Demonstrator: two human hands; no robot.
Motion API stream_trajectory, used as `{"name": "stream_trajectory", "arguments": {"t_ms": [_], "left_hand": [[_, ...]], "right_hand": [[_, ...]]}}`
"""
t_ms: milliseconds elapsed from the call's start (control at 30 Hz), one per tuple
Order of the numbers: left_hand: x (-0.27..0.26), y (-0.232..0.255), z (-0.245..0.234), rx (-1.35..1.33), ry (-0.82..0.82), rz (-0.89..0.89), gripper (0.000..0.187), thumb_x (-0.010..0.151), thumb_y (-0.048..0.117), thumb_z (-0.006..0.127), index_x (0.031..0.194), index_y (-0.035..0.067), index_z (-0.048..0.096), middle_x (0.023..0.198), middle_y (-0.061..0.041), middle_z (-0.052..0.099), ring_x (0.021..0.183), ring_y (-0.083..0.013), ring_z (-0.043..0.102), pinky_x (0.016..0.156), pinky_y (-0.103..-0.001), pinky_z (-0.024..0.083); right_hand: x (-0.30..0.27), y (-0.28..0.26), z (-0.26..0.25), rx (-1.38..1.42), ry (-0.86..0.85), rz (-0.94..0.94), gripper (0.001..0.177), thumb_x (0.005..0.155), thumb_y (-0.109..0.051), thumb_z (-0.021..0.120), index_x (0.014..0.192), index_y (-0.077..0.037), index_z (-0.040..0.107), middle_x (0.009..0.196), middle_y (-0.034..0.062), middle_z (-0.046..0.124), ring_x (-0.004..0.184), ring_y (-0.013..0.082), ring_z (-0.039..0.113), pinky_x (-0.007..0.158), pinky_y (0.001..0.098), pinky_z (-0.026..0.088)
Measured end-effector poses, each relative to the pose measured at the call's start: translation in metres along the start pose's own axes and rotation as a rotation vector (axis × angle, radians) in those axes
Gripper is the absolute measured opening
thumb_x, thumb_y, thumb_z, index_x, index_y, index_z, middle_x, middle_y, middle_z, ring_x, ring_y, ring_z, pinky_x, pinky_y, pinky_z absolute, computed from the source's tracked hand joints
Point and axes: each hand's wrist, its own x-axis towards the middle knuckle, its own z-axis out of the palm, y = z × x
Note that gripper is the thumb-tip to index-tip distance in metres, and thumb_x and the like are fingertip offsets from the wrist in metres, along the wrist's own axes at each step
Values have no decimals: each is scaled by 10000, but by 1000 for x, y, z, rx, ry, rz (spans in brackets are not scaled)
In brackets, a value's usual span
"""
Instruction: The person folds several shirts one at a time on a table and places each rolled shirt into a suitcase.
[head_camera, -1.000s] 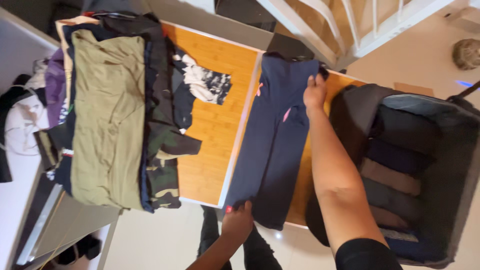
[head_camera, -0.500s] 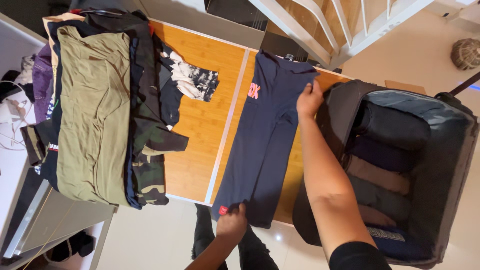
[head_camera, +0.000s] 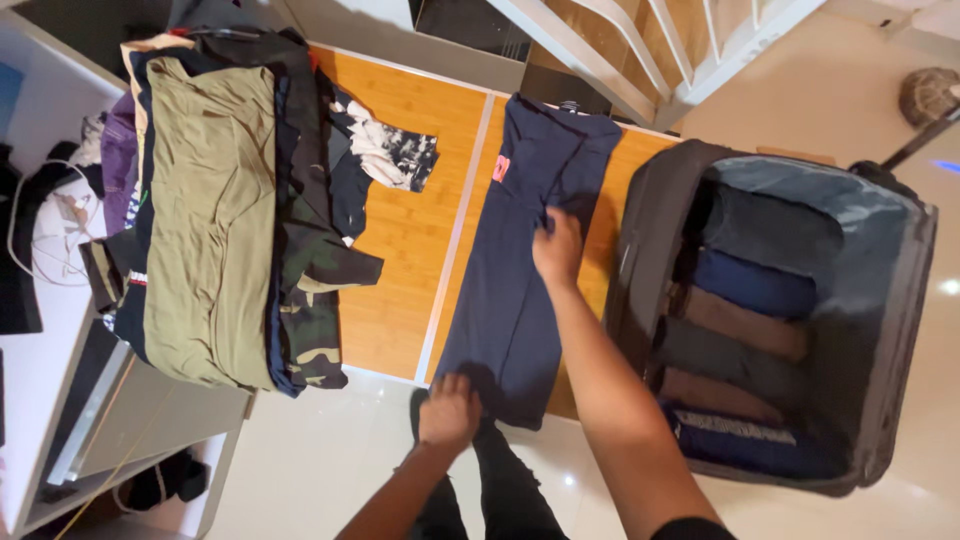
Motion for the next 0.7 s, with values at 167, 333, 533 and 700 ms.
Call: {"name": "stream_trajectory", "arguments": {"t_ms": [167,333,533,700], "left_hand": [[30,-13,-23,-107,114,-120,609,842,270,715,1331,14,459,1287,-193,529,1169,-393,541,922,-503,507],[46,-28,-2,-167,71,-207,665,840,284,765,1356,8,449,1285,-213,566,1199,-407,546,981,-503,488],[29,-49,8,-286,19,-202,553,792,249,806,1282,86,607,1236,-205,622,1205,-422,548,1004,-497,476],[4,-68,20,-363,47,-131,447,819,266,806,1189,61,663,1051,-194,709,1006,-393,687,903,-470,552]], "right_hand": [[-114,14,-46,-201,-46,243,658,767,-152,767,1368,-23,531,1364,281,537,1296,453,490,1063,499,408],[-197,8,-70,-232,-297,567,902,826,-247,787,1560,-37,307,1450,241,535,1299,398,548,1092,449,428],[-286,23,-69,47,-365,740,507,771,-278,794,1243,-101,747,1182,130,776,1126,291,734,988,388,552],[-328,25,-71,232,-261,787,421,805,-239,788,1180,-52,744,1093,111,782,1031,244,736,921,352,538]]}}
